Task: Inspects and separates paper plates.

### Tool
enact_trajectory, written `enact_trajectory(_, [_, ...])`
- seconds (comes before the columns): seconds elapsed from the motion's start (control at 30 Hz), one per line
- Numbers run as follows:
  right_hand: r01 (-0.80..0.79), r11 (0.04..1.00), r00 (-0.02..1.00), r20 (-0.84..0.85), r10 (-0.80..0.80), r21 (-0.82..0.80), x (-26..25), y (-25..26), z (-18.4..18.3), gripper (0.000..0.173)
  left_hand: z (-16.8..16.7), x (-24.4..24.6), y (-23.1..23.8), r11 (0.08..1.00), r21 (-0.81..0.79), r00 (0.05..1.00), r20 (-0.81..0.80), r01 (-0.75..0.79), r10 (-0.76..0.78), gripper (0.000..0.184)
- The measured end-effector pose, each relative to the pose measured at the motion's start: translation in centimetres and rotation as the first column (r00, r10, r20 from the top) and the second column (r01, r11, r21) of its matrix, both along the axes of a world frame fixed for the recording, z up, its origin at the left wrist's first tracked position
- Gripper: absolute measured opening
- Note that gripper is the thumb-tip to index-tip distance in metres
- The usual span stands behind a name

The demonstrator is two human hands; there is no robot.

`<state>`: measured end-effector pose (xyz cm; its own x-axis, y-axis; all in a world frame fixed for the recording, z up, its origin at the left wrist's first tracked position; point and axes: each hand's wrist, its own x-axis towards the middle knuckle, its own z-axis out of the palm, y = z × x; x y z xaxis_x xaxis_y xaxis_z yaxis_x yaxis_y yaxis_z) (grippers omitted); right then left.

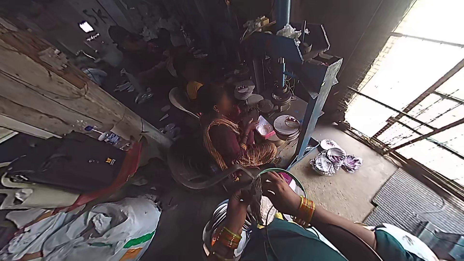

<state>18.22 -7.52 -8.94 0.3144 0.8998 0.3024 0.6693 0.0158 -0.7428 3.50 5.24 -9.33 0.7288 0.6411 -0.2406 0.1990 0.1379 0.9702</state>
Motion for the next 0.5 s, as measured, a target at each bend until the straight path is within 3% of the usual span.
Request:
enact_trajectory(0.03, [0.008, 1.0, 1.0, 0.008, -0.008, -0.009, 0.1, -0.2, -0.3, 0.012, -0.7, 0.0, 0.2, 0.997, 0.076, 0.999, -0.042, 0.015, -0.012, 0.003])
enact_trajectory(0.17, [0.055, 0.998, 0.995, 0.079, -0.058, 0.041, -0.3, -0.8, -0.4, 0.008, -1.2, 0.0, 0.7, 0.89, 0.451, 0.993, -0.115, 0.071, -0.021, 0.015])
enact_trajectory(0.27, [0.028, 0.999, 0.999, 0.036, -0.027, -0.033, 0.0, -1.3, -0.4, 0.01, -1.6, -0.1, 1.1, 0.85, 0.518, 0.99, -0.137, 0.097, -0.03, 0.018])
enact_trajectory(0.37, [0.036, 0.999, 0.996, 0.076, -0.038, 0.028, -0.1, -1.3, -1.1, 0.008, -1.4, 0.0, 1.5, 0.853, 0.51, 0.989, -0.141, 0.11, -0.044, 0.017])
enact_trajectory(0.43, [0.009, 0.994, 1.0, 0.013, -0.008, -0.107, 0.0, -1.5, -1.8, 0.012, -2.8, -0.2, 1.5, 0.84, 0.522, 0.98, -0.19, 0.145, -0.052, 0.018])
enact_trajectory(0.5, [-0.016, 0.981, 0.996, 0.085, 0.033, -0.191, 0.5, -1.0, -3.0, 0.013, -4.9, 0.6, 1.8, 0.72, 0.666, 0.968, -0.251, 0.194, -0.029, 0.022])
